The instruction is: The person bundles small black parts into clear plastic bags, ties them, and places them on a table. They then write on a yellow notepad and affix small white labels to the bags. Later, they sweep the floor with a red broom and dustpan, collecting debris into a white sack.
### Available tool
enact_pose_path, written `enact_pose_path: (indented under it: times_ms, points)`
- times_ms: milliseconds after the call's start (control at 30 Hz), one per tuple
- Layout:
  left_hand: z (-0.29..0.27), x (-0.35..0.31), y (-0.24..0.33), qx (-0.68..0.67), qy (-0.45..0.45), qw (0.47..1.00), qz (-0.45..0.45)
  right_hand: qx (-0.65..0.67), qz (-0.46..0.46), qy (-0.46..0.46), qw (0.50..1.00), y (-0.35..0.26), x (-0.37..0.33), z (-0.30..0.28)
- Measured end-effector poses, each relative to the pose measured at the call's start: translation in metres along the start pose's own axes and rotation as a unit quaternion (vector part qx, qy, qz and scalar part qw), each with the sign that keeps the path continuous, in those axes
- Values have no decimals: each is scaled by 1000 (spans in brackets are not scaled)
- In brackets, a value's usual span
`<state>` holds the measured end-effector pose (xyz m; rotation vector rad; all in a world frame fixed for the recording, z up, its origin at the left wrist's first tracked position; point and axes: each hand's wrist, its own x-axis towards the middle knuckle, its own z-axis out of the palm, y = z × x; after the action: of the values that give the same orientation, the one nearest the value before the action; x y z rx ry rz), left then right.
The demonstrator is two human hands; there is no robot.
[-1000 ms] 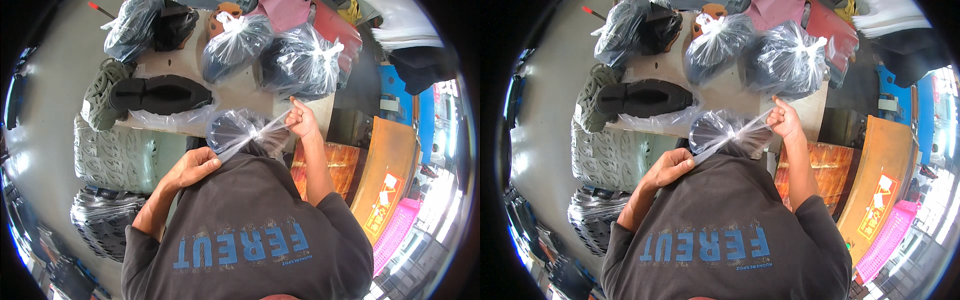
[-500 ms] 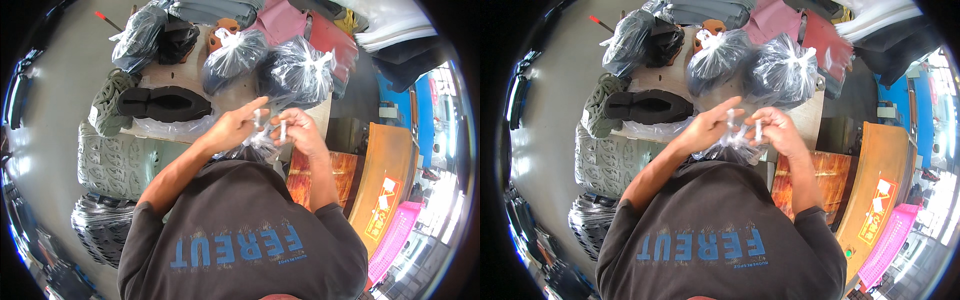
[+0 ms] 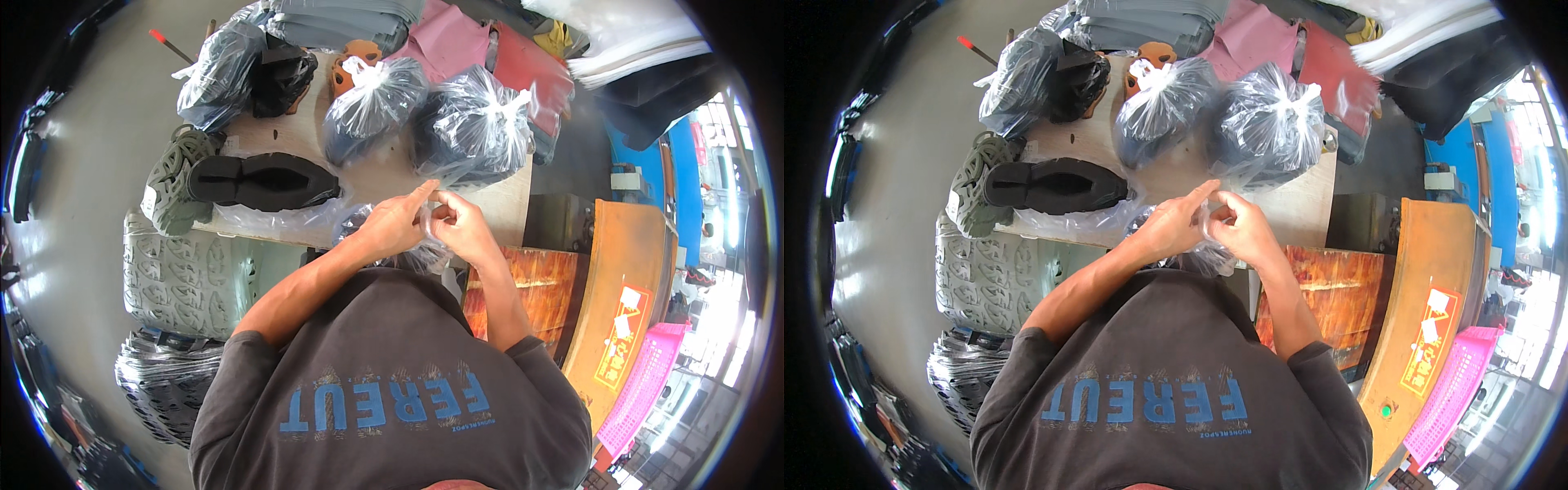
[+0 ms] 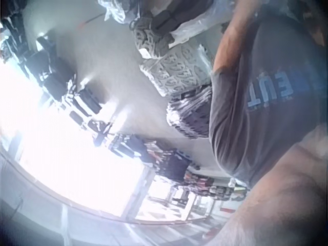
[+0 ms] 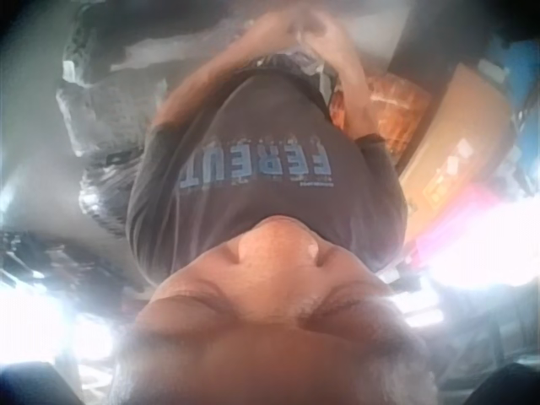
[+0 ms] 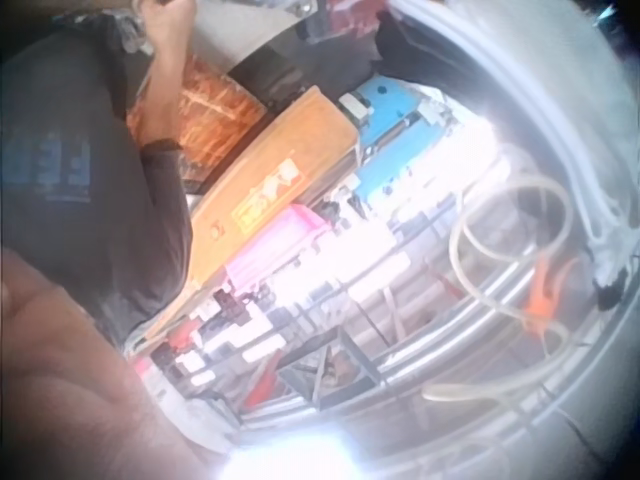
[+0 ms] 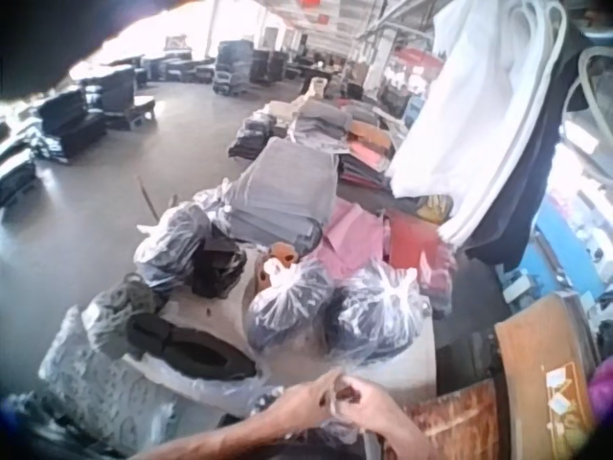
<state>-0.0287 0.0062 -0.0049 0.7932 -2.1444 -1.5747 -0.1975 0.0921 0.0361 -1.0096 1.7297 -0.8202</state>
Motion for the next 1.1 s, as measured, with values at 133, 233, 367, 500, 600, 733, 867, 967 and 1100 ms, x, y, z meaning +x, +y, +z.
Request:
enact_pose_path:
  times_ms: [133, 233, 367, 500, 600, 733, 867, 967, 1100]
  points:
    - [-24, -27, -8, -87, -11, 995, -50, -26, -13, 62, 998, 28, -1, -11]
    - [-45, -49, -16, -65, 1, 990, -128, -65, 34, 166, 983, 42, -13, -13]
    - [-36, -47, -15, 82, 19, 995, -57, -44, 66, 79, 994, 38, -17, -14]
    - [-38, -32, -14, 252, 15, 963, 94, -34, 48, 79, 995, 31, -14, -20]
    - [-66, -41, -26, 106, 3, 991, 87, -70, 39, 97, 992, 39, -21, -19]
    - [-75, -60, -36, 20, -32, 999, -30, -15, 55, 90, 994, 52, -29, -13]
    - [-55, -51, -29, 207, -7, 976, 66, 58, 40, 45, 997, 43, -25, -15]
    - [-49, -37, -25, 269, -41, 957, 98, 17, 24, 27, 999, 27, -23, -16]
    - [-61, -41, -31, 192, 1, 966, 175, -84, -22, 41, 995, 24, -28, -14]
